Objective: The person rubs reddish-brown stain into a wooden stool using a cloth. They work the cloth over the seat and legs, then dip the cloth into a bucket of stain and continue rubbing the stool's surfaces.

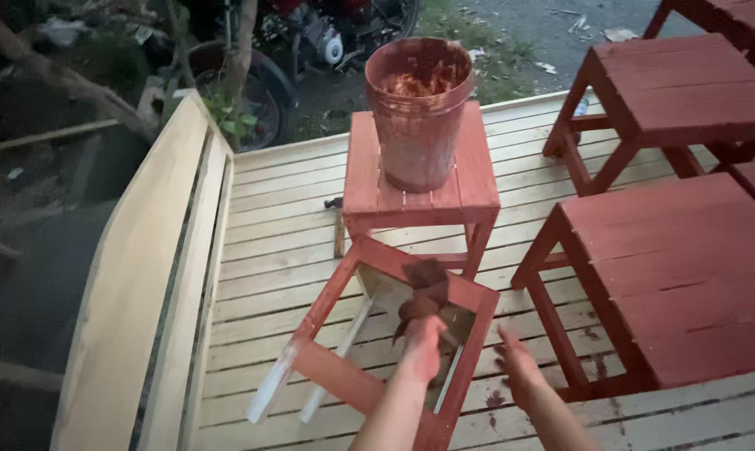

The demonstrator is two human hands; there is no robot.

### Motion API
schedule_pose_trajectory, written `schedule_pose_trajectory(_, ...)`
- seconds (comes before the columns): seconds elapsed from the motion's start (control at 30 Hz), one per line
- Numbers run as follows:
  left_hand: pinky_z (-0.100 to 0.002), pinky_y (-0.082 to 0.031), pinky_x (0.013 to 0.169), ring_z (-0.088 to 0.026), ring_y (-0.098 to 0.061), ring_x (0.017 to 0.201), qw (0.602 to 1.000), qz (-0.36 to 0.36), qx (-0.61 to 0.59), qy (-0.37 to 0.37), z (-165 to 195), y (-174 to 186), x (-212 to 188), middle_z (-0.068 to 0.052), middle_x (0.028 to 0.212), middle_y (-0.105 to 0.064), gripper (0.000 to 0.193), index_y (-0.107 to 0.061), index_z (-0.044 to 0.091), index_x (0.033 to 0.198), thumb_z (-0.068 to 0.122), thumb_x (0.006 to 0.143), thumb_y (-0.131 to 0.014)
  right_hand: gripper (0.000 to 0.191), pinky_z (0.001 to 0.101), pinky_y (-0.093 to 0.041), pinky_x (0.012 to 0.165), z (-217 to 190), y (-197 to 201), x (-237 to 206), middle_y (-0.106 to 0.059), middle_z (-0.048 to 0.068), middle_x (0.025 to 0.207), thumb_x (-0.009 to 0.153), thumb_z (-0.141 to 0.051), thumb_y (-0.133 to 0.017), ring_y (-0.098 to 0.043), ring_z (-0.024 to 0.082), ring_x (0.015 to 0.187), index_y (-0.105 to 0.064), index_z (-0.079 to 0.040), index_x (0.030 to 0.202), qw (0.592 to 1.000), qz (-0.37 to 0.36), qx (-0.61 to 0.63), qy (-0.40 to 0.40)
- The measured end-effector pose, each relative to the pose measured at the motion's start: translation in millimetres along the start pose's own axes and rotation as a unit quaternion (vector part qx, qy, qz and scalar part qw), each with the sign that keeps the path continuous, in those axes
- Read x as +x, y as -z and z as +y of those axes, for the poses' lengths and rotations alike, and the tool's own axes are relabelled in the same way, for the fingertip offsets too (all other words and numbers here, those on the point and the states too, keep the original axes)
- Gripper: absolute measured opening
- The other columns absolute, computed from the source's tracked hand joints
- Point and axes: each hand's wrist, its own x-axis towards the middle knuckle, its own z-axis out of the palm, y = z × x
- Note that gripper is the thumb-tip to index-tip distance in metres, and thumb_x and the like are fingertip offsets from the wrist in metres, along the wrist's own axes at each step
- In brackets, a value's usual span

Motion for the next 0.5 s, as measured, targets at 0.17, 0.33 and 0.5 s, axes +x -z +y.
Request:
schedule_pose_trajectory(0.17, -0.035, -0.051, 0.076, -0.019, -0.064, 0.087, 0.993, -0.043, -0.031, 0.109, -16, -2, -25, -0.007, 0.093, -0.068, 0.015, -0.069, 0.002, 0.09, 0.014, 0.083, -0.065, 0.071, 0.0372, -0.048, 0.116, 10, -18, -4, -0.057, 0.011, 0.16, 0.075, -0.003, -0.074, -0.059, 0.022, 0.138, -0.055, -0.023, 0.14, 0.765, -0.046, -0.264, 0.585)
schedule_pose_trajectory(0.33, -0.035, -0.055, 0.089, -0.02, -0.069, 0.1, 0.975, -0.089, -0.131, 0.153, -6, 2, -27, -0.007, 0.11, -0.073, 0.027, -0.072, 0.004, 0.112, 0.019, 0.096, -0.057, 0.126, 0.0356, -0.044, 0.11, 0, -25, -18, -0.038, 0.004, 0.155, 0.063, 0.007, -0.08, -0.044, 0.019, 0.138, -0.007, -0.025, 0.161, 0.883, -0.217, -0.253, 0.331)
schedule_pose_trajectory(0.5, -0.04, -0.048, 0.104, -0.021, -0.063, 0.117, 0.97, -0.131, -0.17, 0.112, -5, 20, -24, -0.006, 0.128, -0.067, 0.035, -0.059, 0.006, 0.132, 0.025, 0.103, -0.054, 0.071, 0.0395, -0.056, 0.097, 32, -52, -20, -0.065, 0.014, 0.131, 0.077, -0.005, -0.077, -0.065, 0.028, 0.12, -0.05, -0.009, 0.142, 0.902, 0.021, -0.285, 0.323)
